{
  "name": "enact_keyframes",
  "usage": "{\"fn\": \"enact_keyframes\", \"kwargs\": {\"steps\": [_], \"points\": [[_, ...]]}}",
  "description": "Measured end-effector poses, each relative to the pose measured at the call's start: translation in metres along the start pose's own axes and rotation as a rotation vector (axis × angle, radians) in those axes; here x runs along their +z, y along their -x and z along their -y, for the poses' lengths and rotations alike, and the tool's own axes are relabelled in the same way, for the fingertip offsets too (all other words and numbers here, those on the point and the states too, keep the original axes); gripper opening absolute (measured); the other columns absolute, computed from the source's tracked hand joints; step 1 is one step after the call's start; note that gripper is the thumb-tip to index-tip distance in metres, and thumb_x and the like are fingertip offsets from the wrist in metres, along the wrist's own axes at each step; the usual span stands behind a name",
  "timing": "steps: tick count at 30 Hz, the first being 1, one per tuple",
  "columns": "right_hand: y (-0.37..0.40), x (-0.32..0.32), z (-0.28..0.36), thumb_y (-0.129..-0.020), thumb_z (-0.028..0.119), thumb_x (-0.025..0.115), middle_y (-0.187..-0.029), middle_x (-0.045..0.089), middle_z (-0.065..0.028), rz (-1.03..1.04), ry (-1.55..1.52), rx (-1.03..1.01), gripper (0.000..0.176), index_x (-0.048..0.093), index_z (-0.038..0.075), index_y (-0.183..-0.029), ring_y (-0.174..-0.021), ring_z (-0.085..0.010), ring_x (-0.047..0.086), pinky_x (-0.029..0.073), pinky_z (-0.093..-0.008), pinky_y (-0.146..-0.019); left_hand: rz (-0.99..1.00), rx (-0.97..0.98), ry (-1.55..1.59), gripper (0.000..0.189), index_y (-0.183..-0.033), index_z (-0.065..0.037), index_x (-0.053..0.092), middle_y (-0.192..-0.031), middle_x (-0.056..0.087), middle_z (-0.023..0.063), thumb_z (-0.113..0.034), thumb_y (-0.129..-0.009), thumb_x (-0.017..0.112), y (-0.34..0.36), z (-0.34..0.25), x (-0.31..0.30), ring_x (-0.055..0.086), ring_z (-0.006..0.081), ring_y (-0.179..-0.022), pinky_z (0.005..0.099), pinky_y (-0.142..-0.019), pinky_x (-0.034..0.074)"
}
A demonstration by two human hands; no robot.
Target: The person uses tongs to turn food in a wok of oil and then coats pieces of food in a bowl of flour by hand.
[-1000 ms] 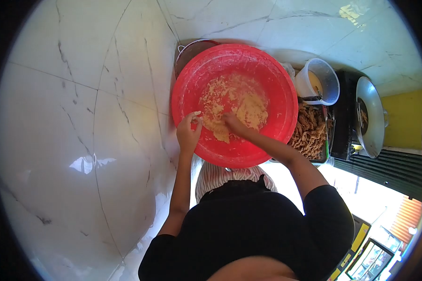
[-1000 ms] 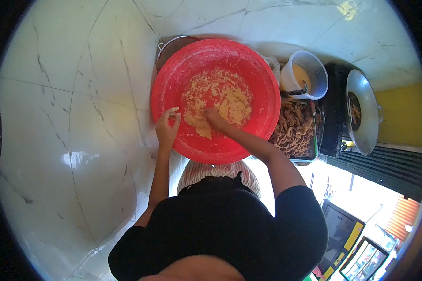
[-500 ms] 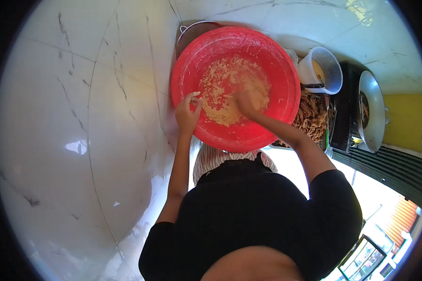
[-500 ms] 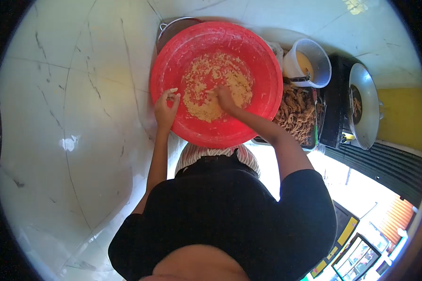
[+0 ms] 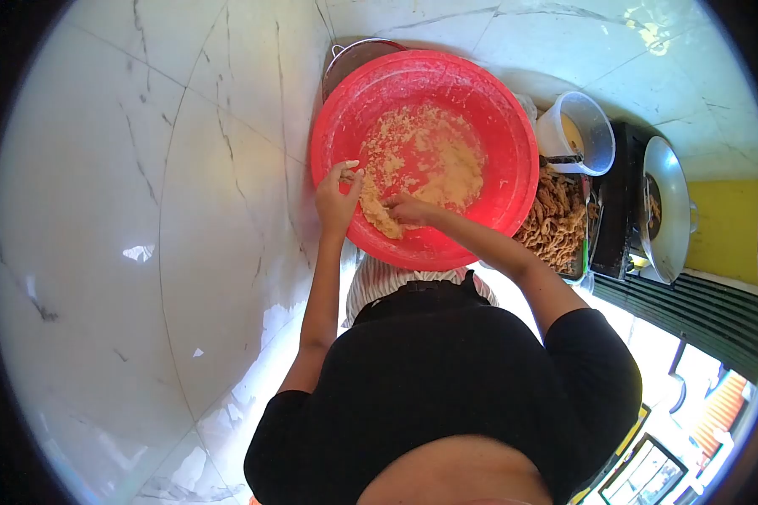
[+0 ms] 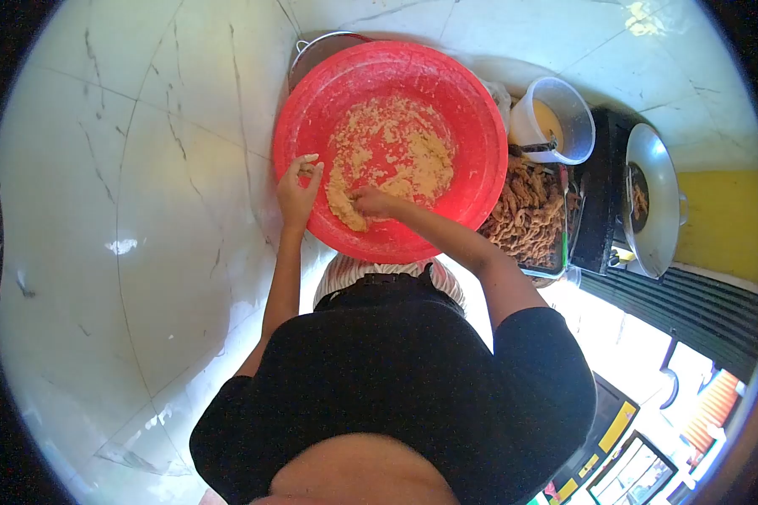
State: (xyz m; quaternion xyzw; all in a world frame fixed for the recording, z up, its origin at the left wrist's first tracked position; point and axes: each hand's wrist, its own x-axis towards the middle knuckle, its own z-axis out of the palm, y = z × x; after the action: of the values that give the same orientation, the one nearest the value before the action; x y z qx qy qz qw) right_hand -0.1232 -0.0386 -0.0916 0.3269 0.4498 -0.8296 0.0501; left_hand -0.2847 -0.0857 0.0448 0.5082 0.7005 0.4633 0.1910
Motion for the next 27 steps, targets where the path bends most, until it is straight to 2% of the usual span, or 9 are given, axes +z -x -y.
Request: {"fn": "enact_keyframes", "kwargs": {"steps": [4, 8, 10, 13, 17, 19, 23, 25, 27], "points": [[-0.02, -0.039, 0.003, -0.079, 0.001, 0.044, -0.104, 0.057, -0.0034, 0.002, -0.188, -0.199, 0.051, 0.033, 0.003, -0.129, -0.08, -0.0103, 0.056, 0.045, -0.0236, -0.069, 0.005, 0.003, 0.003, 0.019, -0.093, -0.007, 0.06, -0.074, 0.061, 0.0079, -0.015, -0.076, 0.063, 0.001, 0.004, 0.001, 0.059, 0.0174, -0.066, 0.0289, -0.063, 0.045], [-0.018, -0.043, 0.062, -0.079, 0.001, 0.045, -0.105, 0.057, -0.008, -0.152, -0.297, -0.211, 0.047, 0.041, 0.005, -0.125, -0.082, -0.0148, 0.059, 0.048, -0.0267, -0.063, -0.002, 0.038, 0.009, 0.019, -0.093, -0.006, 0.06, -0.075, 0.062, 0.0081, -0.015, -0.077, 0.063, 0.001, 0.007, 0.0, 0.059, 0.017, -0.066, 0.0284, -0.063, 0.045], [-0.03, -0.056, 0.065, -0.081, 0.002, 0.045, -0.103, 0.057, -0.0093, -0.539, 0.4, -0.333, 0.033, 0.052, 0.003, -0.113, -0.081, -0.0187, 0.058, 0.048, -0.0311, -0.065, 0.004, 0.022, 0.011, 0.019, -0.093, -0.006, 0.06, -0.075, 0.061, 0.0075, -0.015, -0.077, 0.063, 0.001, 0.006, 0.001, 0.058, 0.0158, -0.066, 0.0278, -0.063, 0.045], [-0.037, -0.042, 0.062, -0.08, 0.002, 0.048, -0.101, 0.057, -0.012, -0.927, 0.78, -0.531, 0.023, 0.057, 0.001, -0.101, -0.081, -0.023, 0.058, 0.047, -0.0359, -0.067, 0.006, 0.019, -0.007, 0.018, -0.093, -0.006, 0.06, -0.075, 0.061, 0.008, -0.015, -0.078, 0.063, 0.001, 0.007, 0.0, 0.058, 0.0167, -0.067, 0.028, -0.063, 0.045], [-0.06, -0.021, 0.044, -0.082, 0.01, 0.047, -0.102, 0.056, -0.0162, -0.781, 1.086, -0.55, 0.021, 0.056, -0.002, -0.098, -0.082, -0.0265, 0.057, 0.045, -0.0368, -0.073, 0.022, 0.012, -0.027, 0.018, -0.093, -0.005, 0.06, -0.076, 0.061, 0.0086, -0.016, -0.078, 0.062, 0.0, 0.004, -0.001, 0.058, 0.0169, -0.067, 0.0278, -0.063, 0.045], [-0.06, 0.004, 0.038, -0.084, 0.018, 0.041, -0.101, 0.056, -0.0171, -0.447, -0.187, -0.693, 0.029, 0.055, -0.004, -0.097, -0.081, -0.0285, 0.056, 0.043, -0.0349, -0.076, 0.036, -0.001, -0.01, 0.019, -0.093, -0.005, 0.06, -0.075, 0.061, 0.0087, -0.016, -0.078, 0.062, 0.002, 0.005, -0.002, 0.058, 0.0169, -0.067, 0.0276, -0.063, 0.045], [-0.04, 0.003, 0.014, -0.088, 0.021, 0.032, -0.103, 0.055, -0.018, -0.416, 0.267, -0.734, 0.037, 0.053, -0.007, -0.098, -0.087, -0.0278, 0.055, 0.042, -0.0331, -0.079, 0.024, 0.004, -0.011, 0.018, -0.092, -0.006, 0.06, -0.075, 0.061, 0.0084, -0.016, -0.078, 0.063, 0.003, 0.007, 0.0, 0.058, 0.0163, -0.066, 0.0272, -0.063, 0.045], [0.03, 0.024, 0.051, -0.087, 0.019, 0.035, -0.104, 0.053, -0.0224, -0.175, 0.181, -0.207, 0.034, 0.052, -0.008, -0.101, -0.093, -0.0307, 0.053, 0.041, -0.0361, -0.081, 0.019, -0.002, -0.015, 0.018, -0.092, -0.006, 0.06, -0.074, 0.061, 0.0081, -0.016, -0.078, 0.063, 0.007, 0.008, 0.001, 0.058, 0.0159, -0.066, 0.027, -0.063, 0.045], [0.039, 0.009, 0.013, -0.086, 0.022, 0.038, -0.098, 0.054, -0.0176, -0.176, 0.424, -0.262, 0.034, 0.052, -0.006, -0.099, -0.089, -0.0247, 0.052, 0.041, -0.034, -0.079, -0.044, -0.003, -0.03, 0.017, -0.089, -0.007, 0.061, -0.072, 0.062, 0.0078, -0.016, -0.075, 0.064, 0.01, 0.01, 0.005, 0.059, 0.0176, -0.064, 0.0285, -0.06, 0.045]]}}
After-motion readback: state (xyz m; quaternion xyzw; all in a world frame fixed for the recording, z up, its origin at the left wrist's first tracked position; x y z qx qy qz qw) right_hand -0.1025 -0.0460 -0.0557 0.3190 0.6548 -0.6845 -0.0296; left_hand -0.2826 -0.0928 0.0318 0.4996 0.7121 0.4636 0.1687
